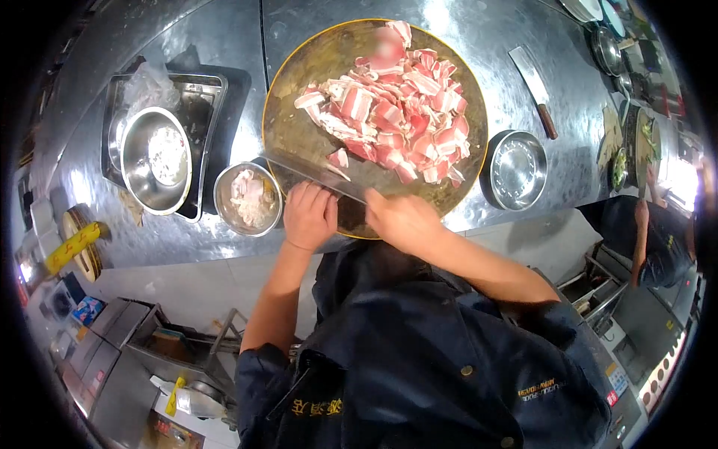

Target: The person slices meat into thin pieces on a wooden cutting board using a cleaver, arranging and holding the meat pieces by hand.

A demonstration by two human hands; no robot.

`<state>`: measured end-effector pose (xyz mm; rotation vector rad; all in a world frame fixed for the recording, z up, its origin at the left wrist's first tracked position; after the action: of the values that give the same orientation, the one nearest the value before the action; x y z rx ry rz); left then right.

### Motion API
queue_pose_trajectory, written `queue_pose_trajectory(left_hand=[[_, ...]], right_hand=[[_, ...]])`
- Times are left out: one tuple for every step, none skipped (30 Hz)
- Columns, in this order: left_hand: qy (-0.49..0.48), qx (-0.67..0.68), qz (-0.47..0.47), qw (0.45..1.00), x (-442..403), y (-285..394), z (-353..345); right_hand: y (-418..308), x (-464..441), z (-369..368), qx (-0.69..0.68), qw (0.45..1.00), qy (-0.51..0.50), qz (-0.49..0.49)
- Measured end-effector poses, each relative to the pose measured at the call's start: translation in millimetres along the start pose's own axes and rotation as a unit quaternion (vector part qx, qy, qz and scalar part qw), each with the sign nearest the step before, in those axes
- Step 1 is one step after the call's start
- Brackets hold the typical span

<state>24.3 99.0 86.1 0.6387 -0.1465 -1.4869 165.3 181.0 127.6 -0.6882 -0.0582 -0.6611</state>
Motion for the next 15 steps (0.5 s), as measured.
queue_pose_trajectory(left_hand=[[-0.002, 0.005, -0.001, 1.000, -1, 0, 1], [-0.006, 0.011, -0.004, 1.000, -2, 1, 2], [-0.009, 0.010, -0.006, 1.000, -1, 2, 2], [0.003, 0.014, -0.007, 1.000, -1, 2, 2], [0.017, 0.019, -0.007, 1.000, -2, 0, 2], [0.021, 0.019, -0.008, 1.000, -4, -1, 3], [0.016, 0.008, -0.008, 1.000, -3, -1, 3], [0.011, -0.003, -0.006, 1.000, -1, -2, 2], [0.010, -0.001, -0.001, 1.000, 0, -3, 2], [0.005, 0.004, 0.002, 1.000, 1, -3, 2], [-0.001, 0.010, 0.003, 1.000, 2, -3, 1], [-0.002, 0.011, 0.004, 1.000, 3, -5, -1], [-0.007, 0.012, 0.001, 1.000, 5, -6, -3], [-0.011, 0.012, -0.002, 1.000, 6, -7, -5], [-0.011, 0.012, -0.004, 1.000, 5, -5, -5]], right_hand=[[3, -15, -19, -0.002, 1.000, 0.002, 0.002], [4, -28, -33, -0.003, 0.999, 0.030, 0.021], [-4, -35, -29, -0.005, 0.998, 0.058, 0.038], [-4, -29, -21, -0.006, 0.997, 0.063, 0.035], [1, -14, -13, -0.004, 0.999, 0.034, 0.019], [0, 0, 0, -0.002, 1.000, 0.002, 0.006], [0, 18, 12, 0.019, 1.000, -0.008, -0.019], [0, 34, 23, 0.021, 1.000, -0.012, -0.018], [2, 49, 30, 0.015, 0.999, -0.026, -0.027], [4, 56, 30, 0.009, 0.998, -0.041, -0.038], [5, 54, 24, 0.008, 0.998, -0.045, -0.039], [6, 46, 15, -0.006, 0.999, -0.034, -0.034], [8, 35, 6, -0.020, 0.999, -0.021, -0.027], [12, 15, -11, -0.020, 0.999, -0.020, -0.028], [12, -12, -29, -0.012, 1.000, -0.011, -0.013]])
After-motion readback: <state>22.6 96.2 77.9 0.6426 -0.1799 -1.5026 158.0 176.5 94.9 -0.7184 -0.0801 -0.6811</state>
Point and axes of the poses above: each hand's wrist, its own x-axis away from the middle knuckle, its own z-axis out of the back of the hand, y = z × x, the point moved 9 cm from there along -x, towards the middle knuckle, and after that the axes turned 1 degree about -x, right-handed, at the moved point
